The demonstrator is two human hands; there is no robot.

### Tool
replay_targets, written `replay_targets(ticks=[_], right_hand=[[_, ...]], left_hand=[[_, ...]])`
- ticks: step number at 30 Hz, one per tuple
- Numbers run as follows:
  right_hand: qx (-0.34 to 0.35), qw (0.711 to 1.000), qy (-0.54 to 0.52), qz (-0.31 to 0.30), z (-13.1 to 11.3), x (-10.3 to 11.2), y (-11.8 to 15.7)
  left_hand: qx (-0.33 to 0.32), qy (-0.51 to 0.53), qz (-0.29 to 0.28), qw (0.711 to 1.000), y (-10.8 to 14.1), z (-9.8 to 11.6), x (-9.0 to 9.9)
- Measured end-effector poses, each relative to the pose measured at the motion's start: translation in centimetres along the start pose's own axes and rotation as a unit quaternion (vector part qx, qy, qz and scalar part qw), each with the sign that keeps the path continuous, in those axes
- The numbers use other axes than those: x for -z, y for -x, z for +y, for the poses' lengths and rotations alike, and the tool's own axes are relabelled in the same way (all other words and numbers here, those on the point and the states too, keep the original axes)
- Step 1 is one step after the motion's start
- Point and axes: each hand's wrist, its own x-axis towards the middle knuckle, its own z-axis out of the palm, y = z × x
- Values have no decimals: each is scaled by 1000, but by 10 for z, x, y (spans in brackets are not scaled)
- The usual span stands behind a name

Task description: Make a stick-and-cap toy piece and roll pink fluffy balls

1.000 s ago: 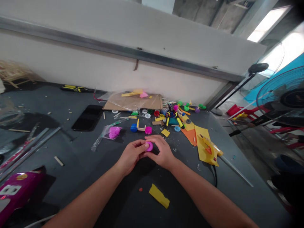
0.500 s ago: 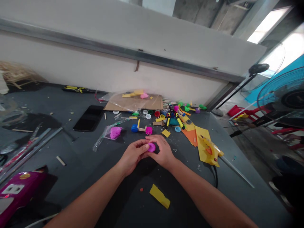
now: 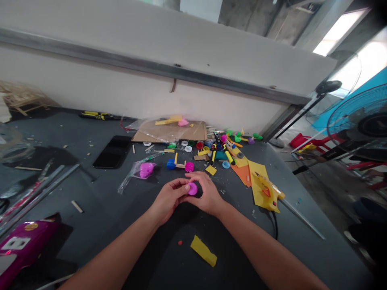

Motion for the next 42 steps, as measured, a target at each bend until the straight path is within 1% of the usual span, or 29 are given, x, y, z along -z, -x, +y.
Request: replay_targets(ticks=[2, 4, 7, 9, 14, 18, 20, 23, 25, 28, 33, 35, 38, 42], right_hand=[[14, 1000, 0, -9, 0, 2, 0], [20, 1000, 1, 2, 0, 3, -1], [3, 999, 7, 33, 2, 1, -1], [-8, 999, 7, 39, 2, 0, -1], [23, 1000, 5, 17, 1, 0, -1], [11, 999, 6, 35, 2, 0, 0], [10, 999, 8, 29, 2, -1, 0], [30, 999, 17, 11, 3, -1, -1], [35, 999, 18, 13, 3, -2, -1], [24, 999, 12, 22, 2, -2, -1], [40, 999, 1, -2, -1, -1, -1], [41, 999, 0, 11, -1, -1, -1], [24, 999, -1, 33, 0, -2, -1], [26, 999, -2, 18, -1, 0, -1]], left_hand=[[-4, 9, 9, 1000, -1, 0, 1], [-5, 18, 12, 1000, -1, 0, 1], [-5, 15, -10, 1000, -1, 0, 1], [2, 10, -16, 1000, -1, -1, 1], [4, 6, -6, 1000, -1, -1, 1], [5, 15, 0, 1000, -1, 0, 1], [5, 19, 3, 1000, -1, -1, 1], [5, 20, -1, 1000, -2, -1, 1], [7, 21, -1, 1000, -2, -1, 1], [8, 19, 0, 1000, -2, 0, 0], [8, 20, 0, 1000, -2, -1, 2], [9, 22, -8, 1000, -2, -1, 2], [14, 16, -16, 1000, -2, -1, 2], [13, 14, 1, 1000, -2, -1, 2]])
